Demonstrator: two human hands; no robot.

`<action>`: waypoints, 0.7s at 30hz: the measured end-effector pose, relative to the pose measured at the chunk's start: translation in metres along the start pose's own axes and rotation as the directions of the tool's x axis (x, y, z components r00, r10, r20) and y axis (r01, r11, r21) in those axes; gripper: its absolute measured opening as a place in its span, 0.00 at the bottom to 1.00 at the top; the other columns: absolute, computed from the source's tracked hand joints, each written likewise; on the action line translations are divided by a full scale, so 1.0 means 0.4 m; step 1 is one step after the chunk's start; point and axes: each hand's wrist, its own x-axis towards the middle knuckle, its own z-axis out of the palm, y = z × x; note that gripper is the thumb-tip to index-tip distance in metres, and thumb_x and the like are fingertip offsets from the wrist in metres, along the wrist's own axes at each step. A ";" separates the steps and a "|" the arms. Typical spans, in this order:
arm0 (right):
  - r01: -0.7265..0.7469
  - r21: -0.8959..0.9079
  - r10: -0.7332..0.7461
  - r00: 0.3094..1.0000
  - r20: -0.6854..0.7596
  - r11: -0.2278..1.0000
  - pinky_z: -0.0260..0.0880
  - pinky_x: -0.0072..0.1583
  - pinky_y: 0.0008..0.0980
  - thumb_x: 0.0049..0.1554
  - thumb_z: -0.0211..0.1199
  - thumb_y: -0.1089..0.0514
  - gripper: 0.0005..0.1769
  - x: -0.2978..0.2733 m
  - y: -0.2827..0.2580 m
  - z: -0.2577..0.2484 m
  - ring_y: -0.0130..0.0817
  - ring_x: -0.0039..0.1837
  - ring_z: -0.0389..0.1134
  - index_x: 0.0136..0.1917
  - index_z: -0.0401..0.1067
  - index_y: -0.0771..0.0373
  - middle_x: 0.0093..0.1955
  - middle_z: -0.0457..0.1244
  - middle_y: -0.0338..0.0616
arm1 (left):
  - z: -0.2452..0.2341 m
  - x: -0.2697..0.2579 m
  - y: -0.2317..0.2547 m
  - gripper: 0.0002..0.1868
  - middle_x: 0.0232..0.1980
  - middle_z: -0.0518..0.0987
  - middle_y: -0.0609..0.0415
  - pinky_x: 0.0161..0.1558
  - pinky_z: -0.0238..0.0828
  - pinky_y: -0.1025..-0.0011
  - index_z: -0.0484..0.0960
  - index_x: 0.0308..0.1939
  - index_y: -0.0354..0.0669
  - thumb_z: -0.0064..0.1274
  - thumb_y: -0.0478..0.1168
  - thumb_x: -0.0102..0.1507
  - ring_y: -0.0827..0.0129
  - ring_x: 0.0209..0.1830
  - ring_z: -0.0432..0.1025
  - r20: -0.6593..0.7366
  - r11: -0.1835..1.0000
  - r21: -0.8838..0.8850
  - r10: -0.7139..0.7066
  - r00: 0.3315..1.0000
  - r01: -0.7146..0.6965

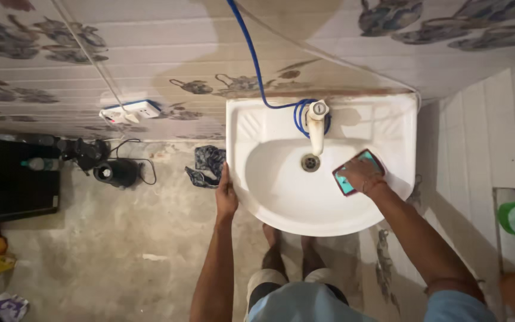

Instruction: The person scrubs the interior of a white wall-mounted sink using a sponge. They repeatedly wipe the basin and the area around the drain and faucet.

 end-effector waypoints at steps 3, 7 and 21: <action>-0.082 0.006 0.082 0.997 -0.007 0.997 0.66 0.65 0.49 0.58 0.58 0.52 0.13 -0.006 -0.037 -0.048 0.44 0.66 0.67 0.54 0.79 0.43 0.59 0.69 0.41 | 0.006 0.003 -0.005 0.36 0.80 0.62 0.39 0.75 0.49 0.68 0.58 0.79 0.42 0.27 0.22 0.66 0.57 0.81 0.55 -0.014 0.999 0.025 -0.044 0.999 0.044; -0.110 0.082 0.079 0.946 0.314 0.990 0.68 0.65 0.47 0.61 0.57 0.48 0.18 -0.011 -0.092 -0.072 0.43 0.66 0.68 0.64 0.73 0.41 0.64 0.67 0.41 | 0.008 0.002 -0.023 0.33 0.80 0.64 0.41 0.75 0.52 0.69 0.58 0.80 0.44 0.29 0.23 0.69 0.58 0.79 0.58 -0.033 0.998 -0.036 -0.043 0.999 0.042; 0.087 0.894 0.434 0.851 -0.297 0.440 0.65 0.64 0.50 0.65 0.54 0.55 0.20 0.269 -0.549 0.053 0.60 0.66 0.65 0.69 0.65 0.61 0.64 0.65 0.60 | 0.019 -0.001 -0.049 0.36 0.79 0.62 0.39 0.73 0.51 0.69 0.58 0.79 0.42 0.29 0.22 0.66 0.57 0.80 0.56 -0.064 0.994 0.030 -0.099 0.993 0.101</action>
